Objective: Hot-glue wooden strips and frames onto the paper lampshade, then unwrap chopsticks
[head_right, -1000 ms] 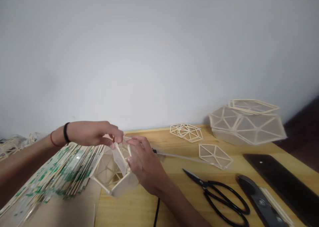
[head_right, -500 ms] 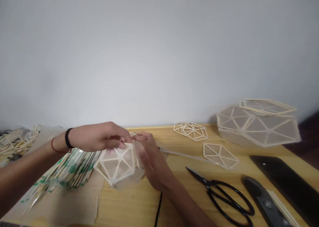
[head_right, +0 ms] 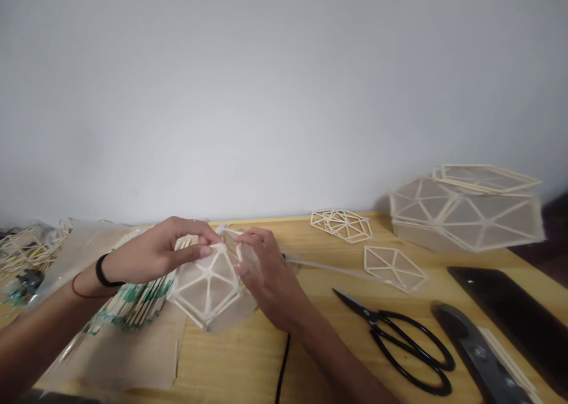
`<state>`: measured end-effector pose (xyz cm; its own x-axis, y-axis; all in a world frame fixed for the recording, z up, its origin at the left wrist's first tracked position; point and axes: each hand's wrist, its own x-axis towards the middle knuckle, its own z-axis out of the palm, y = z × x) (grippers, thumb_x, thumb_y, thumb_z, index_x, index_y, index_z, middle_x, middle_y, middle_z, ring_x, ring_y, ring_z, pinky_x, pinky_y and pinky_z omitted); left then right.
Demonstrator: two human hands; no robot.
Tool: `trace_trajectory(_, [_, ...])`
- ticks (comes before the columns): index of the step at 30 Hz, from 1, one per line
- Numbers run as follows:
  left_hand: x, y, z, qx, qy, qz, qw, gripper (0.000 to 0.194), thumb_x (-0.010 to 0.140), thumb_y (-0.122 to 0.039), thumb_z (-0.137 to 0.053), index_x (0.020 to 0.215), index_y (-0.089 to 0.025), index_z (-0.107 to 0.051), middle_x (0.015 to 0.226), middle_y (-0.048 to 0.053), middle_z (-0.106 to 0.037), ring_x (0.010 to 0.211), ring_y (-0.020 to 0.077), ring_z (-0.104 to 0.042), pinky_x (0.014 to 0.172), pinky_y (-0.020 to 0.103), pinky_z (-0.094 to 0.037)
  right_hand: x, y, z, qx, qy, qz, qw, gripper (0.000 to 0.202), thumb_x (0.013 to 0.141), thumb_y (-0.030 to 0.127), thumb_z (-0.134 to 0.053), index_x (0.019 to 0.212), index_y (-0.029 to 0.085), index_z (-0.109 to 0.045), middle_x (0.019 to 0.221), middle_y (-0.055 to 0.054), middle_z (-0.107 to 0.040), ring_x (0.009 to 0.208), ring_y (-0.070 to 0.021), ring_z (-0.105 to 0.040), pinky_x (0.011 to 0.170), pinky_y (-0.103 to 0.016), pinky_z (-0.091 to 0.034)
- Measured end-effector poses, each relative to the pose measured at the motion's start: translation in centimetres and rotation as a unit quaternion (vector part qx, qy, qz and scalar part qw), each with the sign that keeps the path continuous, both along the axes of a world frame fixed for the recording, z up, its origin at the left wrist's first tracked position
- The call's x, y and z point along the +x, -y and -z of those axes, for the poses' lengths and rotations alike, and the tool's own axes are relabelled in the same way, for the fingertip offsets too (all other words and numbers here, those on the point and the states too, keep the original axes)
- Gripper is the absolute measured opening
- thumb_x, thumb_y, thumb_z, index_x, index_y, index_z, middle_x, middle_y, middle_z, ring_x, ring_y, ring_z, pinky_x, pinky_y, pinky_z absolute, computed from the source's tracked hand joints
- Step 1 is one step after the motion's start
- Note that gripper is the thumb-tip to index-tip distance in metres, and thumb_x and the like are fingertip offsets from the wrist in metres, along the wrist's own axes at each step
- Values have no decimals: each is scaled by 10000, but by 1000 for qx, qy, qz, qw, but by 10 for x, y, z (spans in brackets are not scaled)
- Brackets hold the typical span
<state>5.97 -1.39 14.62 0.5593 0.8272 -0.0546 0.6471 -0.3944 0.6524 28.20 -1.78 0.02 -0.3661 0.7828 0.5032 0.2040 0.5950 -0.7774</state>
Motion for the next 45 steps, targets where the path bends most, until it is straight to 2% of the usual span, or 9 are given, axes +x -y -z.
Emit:
trace_trajectory(2, [-5,4,6,-19,52,-50,997,260,1005,-334,-626,1107,-176,-805,1009,63,-811,909,185,-701,828,302,-512,-1,0,0,-4,0,3,1000,316,1103,386,-441,1393,287,-516,1457,-136,-473,1401,-301,-484,1150,-534,-475])
trace_trajectory(5, [-8,9,16,-47,99,-77,991,289,988,-379,-663,1118,-172,-815,1033,78,-822,912,197,-714,824,315,-523,0,-1,2,-5,-8,6,1000,310,1111,385,-425,1390,289,-521,1446,-133,-483,1392,-296,-488,1166,-537,-459])
trace_trajectory(16, [2,7,20,46,35,-41,997,278,1017,-262,-576,1109,-217,-834,1082,67,-848,956,202,-755,873,340,-554,1,-2,0,1,-6,10,1000,314,1116,412,-428,1392,301,-526,1433,-131,-495,1385,-303,-496,1157,-538,-477])
trace_trajectory(19, [2,8,24,68,34,-37,996,292,1038,-269,-555,1142,-227,-825,1073,59,-837,940,191,-745,843,319,-537,1,-2,-1,-3,-4,8,1000,315,1118,419,-415,1389,303,-525,1430,-129,-492,1380,-301,-496,1162,-538,-471])
trace_trajectory(24, [4,15,35,142,30,-41,989,315,1066,-234,-515,1183,-236,-807,898,19,-769,810,154,-676,779,293,-497,4,0,-3,-8,1,-8,1000,377,1115,484,-422,1449,316,-473,1474,-122,-455,1408,-300,-468,1202,-554,-432])
trace_trajectory(27, [4,18,39,160,41,-40,985,310,1074,-226,-515,1226,-224,-786,931,21,-760,827,147,-668,797,289,-496,5,3,-4,-6,9,-23,1000,460,1089,528,-488,1503,342,-415,1519,-117,-417,1469,-310,-413,1221,-557,-413])
trace_trajectory(36, [-1,19,45,132,101,-29,986,301,1080,-228,-521,1223,-229,-786,1008,20,-797,905,139,-707,844,273,-521,5,8,-6,-6,39,-30,999,598,1050,554,-567,1565,346,-345,1583,-127,-388,1546,-328,-354,1258,-554,-388])
trace_trajectory(40, [-5,22,56,109,146,-33,983,315,1094,-262,-511,1272,-258,-770,1092,23,-802,987,152,-728,883,282,-528,3,10,-6,-3,48,-24,999,612,1045,513,-590,1578,343,-343,1595,-129,-368,1552,-326,-349,1277,-558,-367])
trace_trajectory(45, [-15,26,70,100,176,-37,979,330,1070,-341,-576,1356,-263,-722,1243,60,-780,1079,205,-713,983,350,-513,-1,15,-4,-16,52,22,998,584,1048,491,-573,1590,391,-378,1621,-114,-306,1563,-337,-325,1247,-589,-411])
